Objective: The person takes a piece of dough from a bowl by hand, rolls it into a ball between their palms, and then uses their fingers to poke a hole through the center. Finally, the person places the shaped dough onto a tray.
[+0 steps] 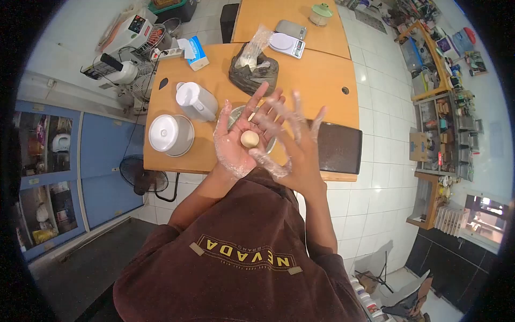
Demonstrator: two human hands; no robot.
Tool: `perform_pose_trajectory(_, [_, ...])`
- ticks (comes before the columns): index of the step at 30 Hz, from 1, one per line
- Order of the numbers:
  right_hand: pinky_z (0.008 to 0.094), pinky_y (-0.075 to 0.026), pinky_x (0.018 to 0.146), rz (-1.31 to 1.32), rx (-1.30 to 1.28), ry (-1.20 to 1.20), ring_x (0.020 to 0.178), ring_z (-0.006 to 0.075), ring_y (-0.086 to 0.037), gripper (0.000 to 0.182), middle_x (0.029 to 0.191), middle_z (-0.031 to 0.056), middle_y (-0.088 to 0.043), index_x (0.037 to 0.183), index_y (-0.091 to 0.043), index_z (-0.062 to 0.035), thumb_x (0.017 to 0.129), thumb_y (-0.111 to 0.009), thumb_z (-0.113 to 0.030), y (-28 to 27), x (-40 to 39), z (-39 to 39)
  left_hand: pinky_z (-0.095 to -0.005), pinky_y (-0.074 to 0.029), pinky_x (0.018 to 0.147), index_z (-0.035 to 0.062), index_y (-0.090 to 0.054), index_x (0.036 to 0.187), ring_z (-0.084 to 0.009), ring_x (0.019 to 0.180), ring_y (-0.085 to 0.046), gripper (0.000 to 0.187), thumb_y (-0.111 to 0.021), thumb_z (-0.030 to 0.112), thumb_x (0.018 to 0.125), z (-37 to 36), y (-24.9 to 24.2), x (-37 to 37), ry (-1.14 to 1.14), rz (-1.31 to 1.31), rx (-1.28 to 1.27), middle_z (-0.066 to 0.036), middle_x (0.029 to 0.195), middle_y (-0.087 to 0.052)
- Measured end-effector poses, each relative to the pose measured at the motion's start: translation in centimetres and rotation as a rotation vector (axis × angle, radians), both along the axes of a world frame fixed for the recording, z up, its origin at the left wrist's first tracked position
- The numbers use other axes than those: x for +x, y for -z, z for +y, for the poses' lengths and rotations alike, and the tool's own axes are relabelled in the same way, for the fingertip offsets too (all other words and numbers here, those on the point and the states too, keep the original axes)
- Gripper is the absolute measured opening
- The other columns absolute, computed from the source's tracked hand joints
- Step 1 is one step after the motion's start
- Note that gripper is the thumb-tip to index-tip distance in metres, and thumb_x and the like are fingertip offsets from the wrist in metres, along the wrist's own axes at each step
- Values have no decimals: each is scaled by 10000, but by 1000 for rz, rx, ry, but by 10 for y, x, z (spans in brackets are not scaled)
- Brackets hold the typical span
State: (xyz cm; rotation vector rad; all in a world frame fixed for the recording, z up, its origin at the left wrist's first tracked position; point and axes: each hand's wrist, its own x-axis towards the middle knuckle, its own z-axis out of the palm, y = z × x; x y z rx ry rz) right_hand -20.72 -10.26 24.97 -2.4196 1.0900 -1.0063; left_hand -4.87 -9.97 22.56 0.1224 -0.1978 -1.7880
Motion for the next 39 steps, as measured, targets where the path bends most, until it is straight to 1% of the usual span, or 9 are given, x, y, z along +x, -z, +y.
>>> perform_pose_trajectory(2, [743,100,1212,-13,57,-31,1554,401,-349,448,1489,35,-613,1284,-742,-199,863,-829,-320,3,4,7,-465,-239,1303,80,-294,1658,-285,1585,-276,784,-276,618,1089,3,-2,-1,10,10,40,-153,1717,-286])
perform_pose_trajectory(11, [722,68,1236,34,100,-54,1368,302,-599,370,1319,57,-720,1231,-758,-172,866,-813,-202,13,4,7,-486,-228,1297,62,-282,1658,-332,1595,-241,793,-241,619,1095,6,10,-1,-63,-190,19,-177,1720,-266])
perform_pose_trajectory(14, [703,33,1248,-62,162,-45,1353,307,-612,330,1283,79,-736,1205,-762,-161,878,-802,-178,18,5,7,-489,-230,1296,59,-280,1658,-338,1597,-236,800,-241,625,1094,8,10,1,-49,-201,5,-179,1719,-263])
perform_pose_trajectory(17, [681,-2,1256,-312,346,-48,1337,311,-625,309,1259,98,-745,1205,-761,-151,897,-783,-159,22,11,10,-490,-241,1292,59,-280,1658,-339,1596,-238,809,-244,634,1090,8,12,3,-19,-148,37,-176,1715,-271])
perform_pose_trajectory(20, [662,-19,1260,-272,313,-64,1349,323,-612,302,1289,109,-731,1213,-758,-135,912,-771,-154,19,19,12,-488,-254,1287,58,-274,1660,-333,1593,-246,820,-249,643,1086,8,11,2,24,-76,47,-171,1712,-279])
perform_pose_trajectory(23, [656,-26,1262,-126,91,62,1360,336,-598,303,1310,119,-714,1219,-758,-127,917,-761,-148,24,22,13,-485,-259,1285,54,-260,1663,-324,1590,-255,821,-261,639,1087,8,9,6,49,-43,48,-168,1713,-279])
perform_pose_trajectory(28, [676,-41,1260,-138,125,46,1348,340,-600,315,1307,120,-709,1202,-761,-107,888,-774,-123,44,7,7,-484,-260,1283,48,-255,1661,-318,1580,-276,797,-279,611,1098,9,15,9,40,-46,65,-170,1711,-281])
perform_pose_trajectory(35, [663,-49,1269,-123,161,22,1278,338,-650,320,1287,123,-726,1179,-760,-96,865,-802,-145,40,11,10,-476,-255,1286,47,-269,1656,-313,1578,-278,786,-283,605,1102,12,18,7,44,-80,83,-168,1700,-301])
perform_pose_trajectory(39, [653,-26,1270,-243,275,5,1290,323,-649,328,1294,121,-731,1189,-759,-97,871,-809,-159,38,13,10,-467,-251,1292,49,-281,1653,-313,1579,-281,789,-281,612,1101,14,17,8,55,-118,99,-172,1700,-301])
